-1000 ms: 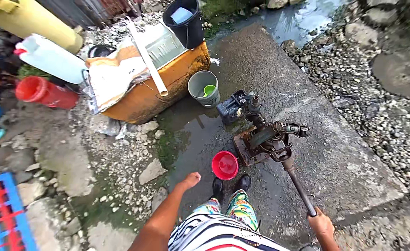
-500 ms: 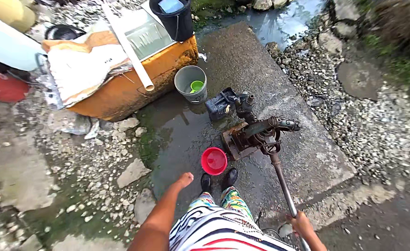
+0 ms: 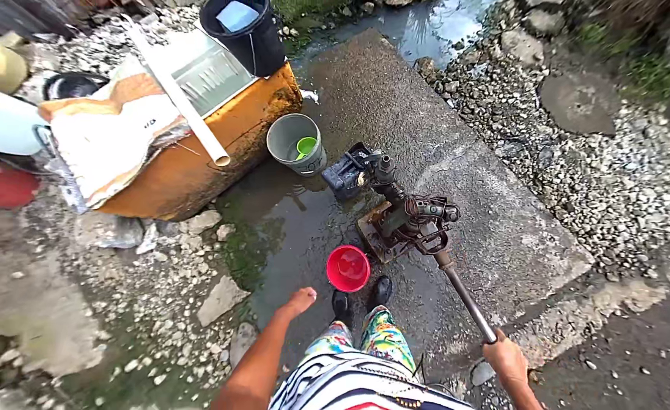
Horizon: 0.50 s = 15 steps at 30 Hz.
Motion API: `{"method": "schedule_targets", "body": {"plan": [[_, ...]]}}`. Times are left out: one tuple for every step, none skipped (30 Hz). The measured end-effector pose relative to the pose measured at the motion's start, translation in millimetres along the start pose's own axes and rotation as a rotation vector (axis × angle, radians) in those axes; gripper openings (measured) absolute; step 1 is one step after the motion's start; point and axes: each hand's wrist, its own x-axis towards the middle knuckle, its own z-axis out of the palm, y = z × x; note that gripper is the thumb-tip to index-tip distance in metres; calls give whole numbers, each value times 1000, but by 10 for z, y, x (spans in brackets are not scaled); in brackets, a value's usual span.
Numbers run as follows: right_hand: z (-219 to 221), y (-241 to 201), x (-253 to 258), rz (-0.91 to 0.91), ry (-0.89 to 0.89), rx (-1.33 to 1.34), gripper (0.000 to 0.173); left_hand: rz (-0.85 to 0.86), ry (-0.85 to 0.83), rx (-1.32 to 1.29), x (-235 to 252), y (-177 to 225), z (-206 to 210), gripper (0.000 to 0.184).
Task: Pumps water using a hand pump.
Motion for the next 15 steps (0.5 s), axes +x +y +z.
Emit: {"method": "schedule_targets", "body": {"plan": [[27, 33, 174, -33, 23, -16, 39, -14, 10, 3, -17, 32, -27, 35], [51, 63, 347, -63, 24, -27, 42, -24, 17, 3, -18, 57, -42, 35], [85, 89, 508, -89, 14, -37, 43, -29, 23, -2, -2, 77, -28, 35], [155, 79, 666, -117, 6, -35, 42, -30, 36, -11, 14, 99, -25, 35], [243, 37, 807, -137, -1, -28, 42, -30, 48, -20, 20, 134, -31, 35], [312, -16, 920, -139, -8, -13, 42, -26, 53, -26, 16, 184, -25, 35], [368, -83, 1013, -123, -21, 8, 40, -20, 54, -29, -3, 228, -10, 35], [418, -166, 1087, -93, -47, 47, 37, -13, 53, -31, -39, 264, 2, 36], [464, -253, 1143, -64, -82, 94, 36, -3, 51, -30, -76, 293, 7, 36], [500, -336, 1187, -47, -124, 155, 36, 9, 46, -26, -102, 313, 4, 36], [530, -400, 1212, -38, -185, 202, 38, 22, 41, -27, -120, 320, 1, 36], [580, -426, 1207, -31, -249, 231, 39, 32, 35, -31, -123, 299, 12, 36], [643, -437, 1149, -32, -307, 252, 37, 34, 29, -37, -114, 255, 16, 36], [695, -454, 1023, -40, -346, 273, 34, 32, 26, -51, -95, 196, 4, 36], [756, -444, 874, -46, -361, 288, 31, 30, 25, -69, -68, 125, -2, 36]]}}
